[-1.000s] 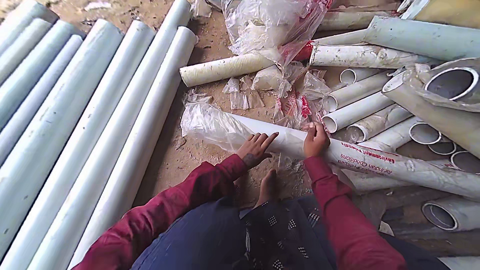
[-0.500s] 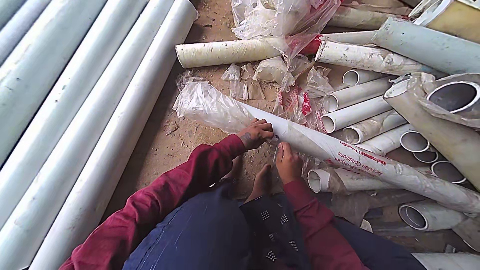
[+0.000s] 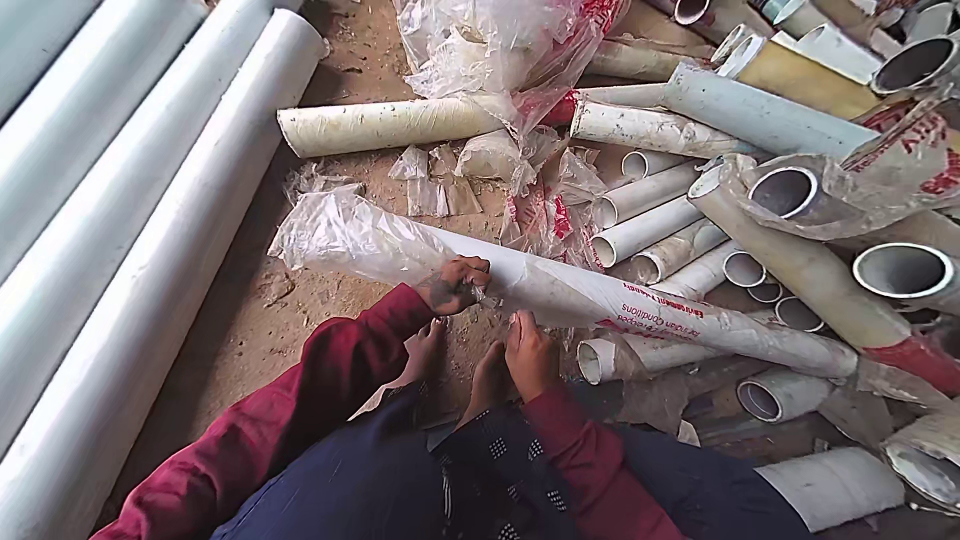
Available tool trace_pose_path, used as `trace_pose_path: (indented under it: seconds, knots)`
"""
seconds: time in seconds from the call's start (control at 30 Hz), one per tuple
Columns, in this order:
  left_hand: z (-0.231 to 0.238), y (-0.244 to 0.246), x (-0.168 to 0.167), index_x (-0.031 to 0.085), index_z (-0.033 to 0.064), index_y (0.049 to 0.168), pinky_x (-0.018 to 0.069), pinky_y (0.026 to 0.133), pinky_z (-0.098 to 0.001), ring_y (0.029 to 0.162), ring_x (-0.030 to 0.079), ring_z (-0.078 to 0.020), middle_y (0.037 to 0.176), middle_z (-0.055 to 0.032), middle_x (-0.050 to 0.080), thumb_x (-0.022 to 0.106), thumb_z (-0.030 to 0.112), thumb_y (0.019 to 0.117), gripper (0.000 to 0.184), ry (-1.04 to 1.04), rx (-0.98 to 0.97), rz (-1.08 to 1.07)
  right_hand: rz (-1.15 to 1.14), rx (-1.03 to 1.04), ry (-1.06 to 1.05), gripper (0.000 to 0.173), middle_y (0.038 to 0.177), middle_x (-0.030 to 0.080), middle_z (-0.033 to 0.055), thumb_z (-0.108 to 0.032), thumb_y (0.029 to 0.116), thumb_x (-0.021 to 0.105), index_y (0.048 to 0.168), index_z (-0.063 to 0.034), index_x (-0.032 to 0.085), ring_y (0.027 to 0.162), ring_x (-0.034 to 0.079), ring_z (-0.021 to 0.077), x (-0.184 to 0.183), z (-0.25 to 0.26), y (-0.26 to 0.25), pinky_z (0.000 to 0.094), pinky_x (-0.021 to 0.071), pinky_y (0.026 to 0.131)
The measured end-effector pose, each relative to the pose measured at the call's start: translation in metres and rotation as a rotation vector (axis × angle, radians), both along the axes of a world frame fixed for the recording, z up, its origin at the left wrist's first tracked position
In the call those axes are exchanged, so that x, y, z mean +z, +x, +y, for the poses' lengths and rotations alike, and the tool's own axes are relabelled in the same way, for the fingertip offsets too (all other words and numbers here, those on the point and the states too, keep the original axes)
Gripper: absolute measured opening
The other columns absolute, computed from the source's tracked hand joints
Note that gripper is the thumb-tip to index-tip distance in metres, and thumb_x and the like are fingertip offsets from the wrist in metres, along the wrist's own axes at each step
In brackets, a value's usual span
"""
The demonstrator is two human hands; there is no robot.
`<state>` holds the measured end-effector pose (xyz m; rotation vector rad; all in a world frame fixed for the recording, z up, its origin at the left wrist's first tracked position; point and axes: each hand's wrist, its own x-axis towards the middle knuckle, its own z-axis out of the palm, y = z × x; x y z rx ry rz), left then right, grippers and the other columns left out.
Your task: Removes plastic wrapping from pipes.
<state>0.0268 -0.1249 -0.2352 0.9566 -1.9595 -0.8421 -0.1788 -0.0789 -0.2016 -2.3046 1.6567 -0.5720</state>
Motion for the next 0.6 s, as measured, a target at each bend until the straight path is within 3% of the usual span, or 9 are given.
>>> trace_pose_path:
  seconds: [0.1,0.2,0.3,0.33,0.37,0.43,0.53,0.6]
  knots:
    - [-0.003,-0.003,-0.005,0.059,-0.0053,0.066,0.0462,0.072,-0.052,0.077,0.062,-0.0353,0.073,-0.0185,0.059,0.057,0.016,0.0797,0.025,-0.032,0.012,-0.005,-0.005,-0.003,0.08,0.021,0.069,0.071,0.0173,-0.008,0.0982,0.058,0.104,0.0056,0.072,0.061,0.073,0.0346,0.002,-0.009,0.004,0.0497,0.0576,0.054]
    - [-0.01,-0.002,-0.021,0.058,-0.0041,0.065,0.0469,0.07,-0.0544,0.075,0.062,-0.0376,0.072,-0.0185,0.059,0.056,0.022,0.079,0.03,-0.079,0.005,0.001,0.149,0.056,0.543,0.033,0.096,0.075,0.0262,-0.011,0.1075,0.047,0.131,0.005,0.064,0.091,0.074,0.0429,0.006,-0.014,0.005,0.058,0.0575,0.08]
    - [-0.004,-0.001,-0.024,0.059,-0.0053,0.067,0.0474,0.074,-0.0492,0.076,0.061,-0.0331,0.073,-0.0179,0.061,0.055,0.022,0.0795,0.03,-0.054,0.054,0.032,0.356,0.167,0.972,0.036,0.124,0.067,0.03,-0.009,0.1063,0.048,0.139,0.0056,0.056,0.118,0.065,0.0452,0.006,-0.012,0.003,0.0607,0.0508,0.098]
    - [-0.003,-0.002,-0.022,0.062,-0.0057,0.072,0.0472,0.075,-0.0513,0.078,0.062,-0.0351,0.076,-0.0188,0.063,0.055,0.022,0.0801,0.03,-0.065,0.074,0.006,0.341,0.164,0.994,0.036,0.125,0.067,0.0301,-0.01,0.1063,0.05,0.138,0.005,0.057,0.12,0.064,0.0455,0.001,-0.006,-0.001,0.0614,0.05,0.1]
    - [-0.003,-0.003,-0.018,0.066,-0.0061,0.08,0.0476,0.075,-0.057,0.079,0.064,-0.0406,0.08,-0.0214,0.065,0.054,0.022,0.0803,0.031,-0.101,0.089,-0.059,0.298,0.146,0.937,0.036,0.121,0.069,0.0291,-0.013,0.1078,0.047,0.138,0.0028,0.058,0.116,0.067,0.0449,0.001,-0.002,-0.006,0.0615,0.0512,0.098]
    - [0.0,-0.007,-0.017,0.07,-0.0054,0.098,0.049,0.075,-0.0645,0.083,0.068,-0.0483,0.089,-0.0242,0.069,0.054,0.028,0.077,0.042,-0.189,0.139,-0.22,0.191,0.078,0.704,0.032,0.103,0.074,0.0262,-0.016,0.1076,0.046,0.128,0.0012,0.064,0.099,0.073,0.0428,0.011,-0.004,-0.014,0.0606,0.0559,0.084]
    - [0.008,-0.017,-0.023,0.066,-0.0041,0.118,0.0521,0.075,-0.0625,0.086,0.07,-0.0465,0.1,-0.0253,0.07,0.051,0.051,0.0849,0.066,-0.329,0.244,-0.353,0.076,-0.056,0.363,0.027,0.088,0.074,0.022,-0.013,0.104,0.051,0.113,0.0034,0.07,0.086,0.075,0.0385,0.036,-0.034,-0.023,0.0554,0.0573,0.074]
    - [0.01,-0.019,-0.028,0.063,-0.0044,0.127,0.0535,0.078,-0.0619,0.091,0.071,-0.046,0.109,-0.0275,0.07,0.052,0.057,0.0858,0.075,-0.382,0.294,-0.383,-0.026,-0.127,-0.01,0.019,0.076,0.073,0.0179,-0.007,0.0956,0.058,0.097,0.0039,0.074,0.074,0.074,0.035,0.031,-0.061,-0.03,0.0497,0.058,0.065]
